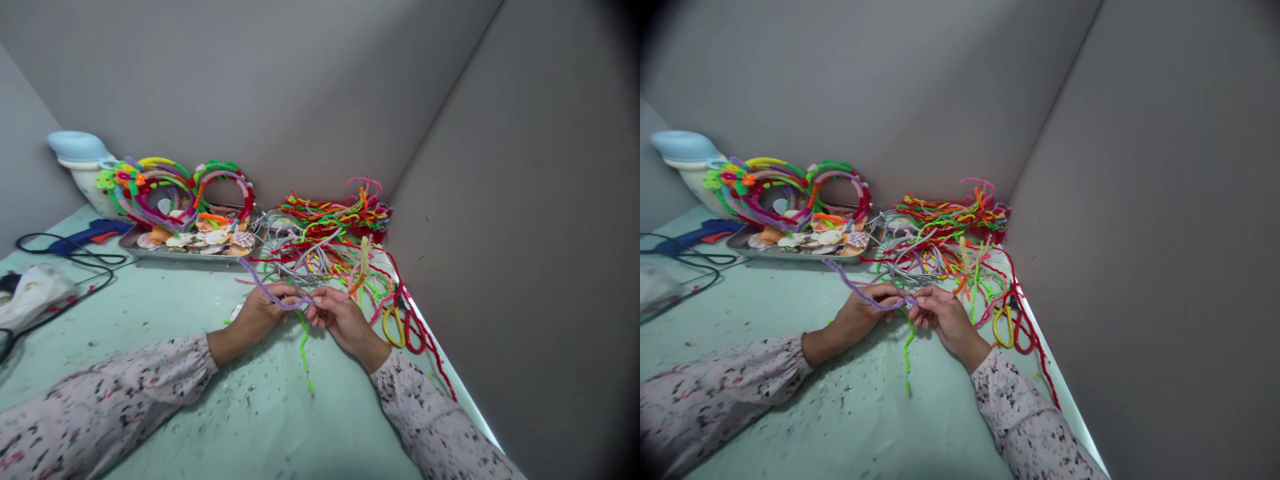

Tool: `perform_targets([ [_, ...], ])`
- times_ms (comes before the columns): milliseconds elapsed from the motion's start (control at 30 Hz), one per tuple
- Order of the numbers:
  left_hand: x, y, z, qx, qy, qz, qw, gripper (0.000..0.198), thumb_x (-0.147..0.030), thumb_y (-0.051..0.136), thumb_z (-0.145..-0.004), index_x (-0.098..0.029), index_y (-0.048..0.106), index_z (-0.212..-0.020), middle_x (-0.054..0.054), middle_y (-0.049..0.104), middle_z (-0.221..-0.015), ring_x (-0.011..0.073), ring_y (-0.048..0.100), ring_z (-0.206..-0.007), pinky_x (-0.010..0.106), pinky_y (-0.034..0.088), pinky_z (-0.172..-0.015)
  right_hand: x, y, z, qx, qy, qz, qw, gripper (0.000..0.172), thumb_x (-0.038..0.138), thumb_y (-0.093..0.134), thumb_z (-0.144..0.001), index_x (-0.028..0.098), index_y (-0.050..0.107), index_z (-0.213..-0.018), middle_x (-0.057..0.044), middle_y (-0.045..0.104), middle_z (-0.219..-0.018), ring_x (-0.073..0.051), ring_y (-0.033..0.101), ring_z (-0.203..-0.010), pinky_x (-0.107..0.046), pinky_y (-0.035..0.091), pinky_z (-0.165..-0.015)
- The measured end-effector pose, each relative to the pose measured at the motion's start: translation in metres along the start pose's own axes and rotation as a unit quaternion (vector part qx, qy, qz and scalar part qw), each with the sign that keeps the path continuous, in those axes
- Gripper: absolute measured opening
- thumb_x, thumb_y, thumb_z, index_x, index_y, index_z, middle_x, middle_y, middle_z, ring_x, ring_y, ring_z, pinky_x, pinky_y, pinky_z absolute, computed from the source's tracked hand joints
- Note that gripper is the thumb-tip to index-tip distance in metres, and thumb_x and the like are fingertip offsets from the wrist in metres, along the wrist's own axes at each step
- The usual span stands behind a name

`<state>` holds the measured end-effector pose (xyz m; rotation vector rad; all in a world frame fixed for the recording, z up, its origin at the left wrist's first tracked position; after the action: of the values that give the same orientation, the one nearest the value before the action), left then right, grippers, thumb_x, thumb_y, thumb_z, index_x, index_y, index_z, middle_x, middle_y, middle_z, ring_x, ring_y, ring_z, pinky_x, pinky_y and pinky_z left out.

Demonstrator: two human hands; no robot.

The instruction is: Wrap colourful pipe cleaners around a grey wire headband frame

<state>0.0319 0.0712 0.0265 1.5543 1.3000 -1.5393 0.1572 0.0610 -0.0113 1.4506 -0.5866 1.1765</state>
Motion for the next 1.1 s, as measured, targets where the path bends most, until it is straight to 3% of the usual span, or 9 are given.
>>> perform_targets([
  [533, 0.0, -0.001, 0.0, 0.003, 0.014, 0.0, 1.0, 0.023, -0.033, 0.061, -0.084, -0.014, 0.071, -0.076, 0.002, 0.062, -0.069, 0.009, 0.048, -0.054, 0.021, 0.038, -0.049, 0.0, -0.002, -0.002, -0.006, -0.004, -0.007, 1.0, 0.015, 0.023, 0.069, -0.073, 0.016, 0.064, -0.085, -0.001, 0.07, -0.062, -0.009, 0.059, -0.049, -0.016, 0.039, -0.043],
  [733, 0.012, -0.001, 0.001, -0.006, -0.012, 0.044, 0.999, 0.017, -0.028, 0.061, -0.082, -0.014, 0.071, -0.084, 0.001, 0.061, -0.067, 0.0082, 0.046, -0.053, 0.019, 0.038, -0.048, 0.0, -0.001, 0.0, -0.014, -0.011, 0.011, 1.0, 0.016, 0.025, 0.068, -0.075, 0.016, 0.063, -0.086, -0.002, 0.07, -0.065, -0.01, 0.06, -0.051, -0.017, 0.04, -0.046],
  [1100, 0.012, -0.005, 0.002, -0.022, -0.004, -0.006, 1.0, 0.018, -0.029, 0.058, -0.084, -0.014, 0.065, -0.079, -0.001, 0.057, -0.063, 0.0087, 0.046, -0.053, 0.021, 0.037, -0.052, 0.002, 0.002, 0.001, -0.028, -0.027, 0.064, 0.997, 0.013, 0.027, 0.064, -0.078, 0.017, 0.06, -0.087, -0.001, 0.068, -0.066, -0.01, 0.058, -0.054, -0.019, 0.039, -0.048],
])
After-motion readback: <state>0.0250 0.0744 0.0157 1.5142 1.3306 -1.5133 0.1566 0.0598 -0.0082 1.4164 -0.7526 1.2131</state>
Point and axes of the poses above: each hand's wrist, its own z-axis away from the middle knuckle, its own y-axis out of the palm, x = y × z, the point moved 8 cm from there along -z, towards the middle knuckle
